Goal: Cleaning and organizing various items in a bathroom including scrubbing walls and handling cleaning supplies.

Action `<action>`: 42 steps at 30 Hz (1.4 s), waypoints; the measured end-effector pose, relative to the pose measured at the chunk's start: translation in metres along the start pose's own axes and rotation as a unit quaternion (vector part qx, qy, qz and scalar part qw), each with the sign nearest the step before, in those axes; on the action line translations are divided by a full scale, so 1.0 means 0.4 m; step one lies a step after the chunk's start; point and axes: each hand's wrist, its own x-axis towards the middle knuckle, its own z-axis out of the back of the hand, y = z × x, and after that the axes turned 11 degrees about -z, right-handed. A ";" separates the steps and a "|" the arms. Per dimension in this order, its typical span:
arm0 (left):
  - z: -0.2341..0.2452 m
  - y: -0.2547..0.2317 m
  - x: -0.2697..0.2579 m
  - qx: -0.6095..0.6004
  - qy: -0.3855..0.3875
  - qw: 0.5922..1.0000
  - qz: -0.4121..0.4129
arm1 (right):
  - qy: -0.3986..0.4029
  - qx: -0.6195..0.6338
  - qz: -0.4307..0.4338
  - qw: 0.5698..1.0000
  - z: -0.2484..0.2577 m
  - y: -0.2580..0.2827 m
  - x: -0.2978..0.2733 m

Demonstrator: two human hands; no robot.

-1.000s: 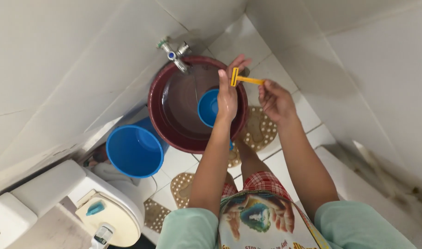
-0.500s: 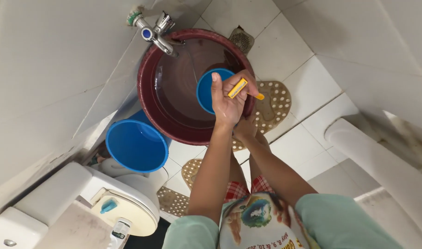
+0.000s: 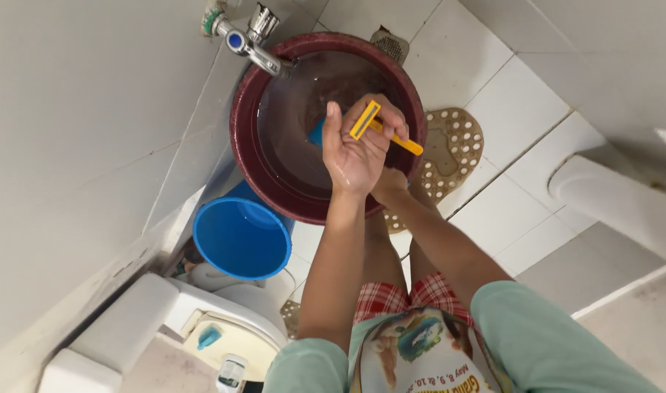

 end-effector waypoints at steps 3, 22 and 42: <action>-0.007 -0.011 -0.016 0.020 0.016 1.000 0.017 | 0.039 0.019 0.014 0.999 -0.001 -0.007 -0.056; 0.050 0.276 -0.051 0.063 0.029 0.988 0.139 | -0.435 0.551 0.152 0.696 0.303 -0.390 -0.453; 0.044 0.874 -0.150 0.276 0.060 0.955 0.089 | -0.369 0.722 0.219 0.543 0.544 -0.349 -0.457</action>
